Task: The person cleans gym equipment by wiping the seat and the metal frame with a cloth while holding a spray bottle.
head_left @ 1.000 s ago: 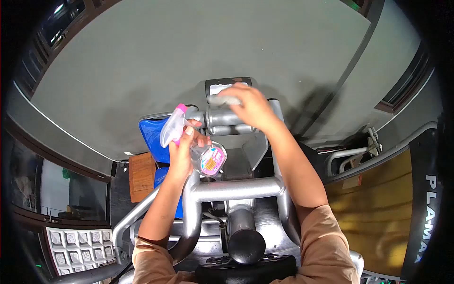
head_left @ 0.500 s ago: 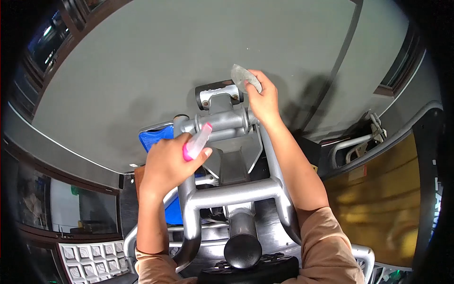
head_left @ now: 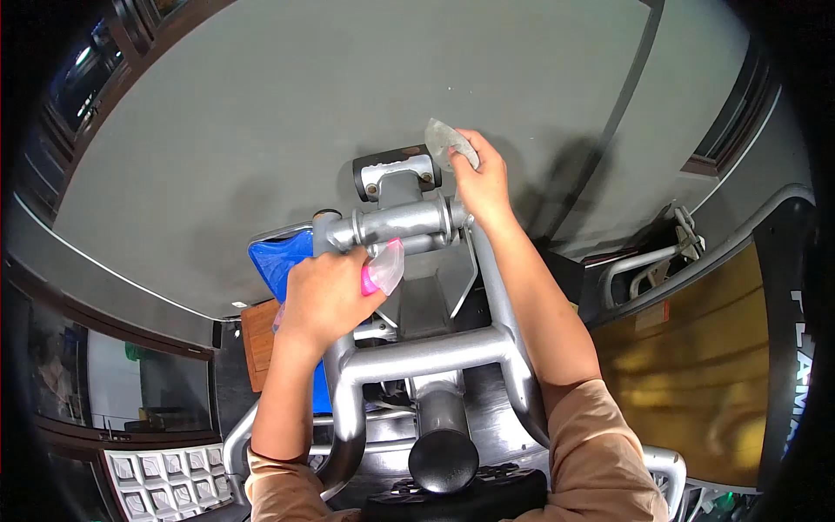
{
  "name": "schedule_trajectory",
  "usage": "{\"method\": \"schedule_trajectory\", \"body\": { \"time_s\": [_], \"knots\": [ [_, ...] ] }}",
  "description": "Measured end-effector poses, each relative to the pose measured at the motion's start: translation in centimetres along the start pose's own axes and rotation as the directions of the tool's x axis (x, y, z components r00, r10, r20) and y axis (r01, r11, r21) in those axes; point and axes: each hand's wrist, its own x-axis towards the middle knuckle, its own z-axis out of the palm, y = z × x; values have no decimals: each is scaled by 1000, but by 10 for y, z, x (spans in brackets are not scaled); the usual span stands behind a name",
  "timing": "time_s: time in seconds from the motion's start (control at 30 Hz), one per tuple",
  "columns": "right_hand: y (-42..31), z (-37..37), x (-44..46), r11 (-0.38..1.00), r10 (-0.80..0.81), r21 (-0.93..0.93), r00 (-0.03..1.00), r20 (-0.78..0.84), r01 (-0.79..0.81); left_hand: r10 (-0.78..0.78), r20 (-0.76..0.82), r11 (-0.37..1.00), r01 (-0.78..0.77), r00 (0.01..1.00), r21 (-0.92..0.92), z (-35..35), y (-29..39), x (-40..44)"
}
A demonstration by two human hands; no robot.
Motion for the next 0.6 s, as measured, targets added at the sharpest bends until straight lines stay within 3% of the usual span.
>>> {"method": "schedule_trajectory", "body": {
  "time_s": [0.33,0.43,0.53,0.6],
  "knots": [
    [2,0,1,998,-13,55,999,-31,15,21,-45,1000,-21,999,0,2,-4,7],
    [7,1,3,998,-10,66,1000,-27,12,47,-76,996,-53,996,-78,-1,-5,0],
    [5,2,5,988,17,155,1000,19,-20,42,-164,976,-75,986,-206,-13,-10,-13],
    [-3,1,1,993,-76,-79,991,112,85,-64,-224,874,-54,973,-483,-19,-21,-22]
  ]
}}
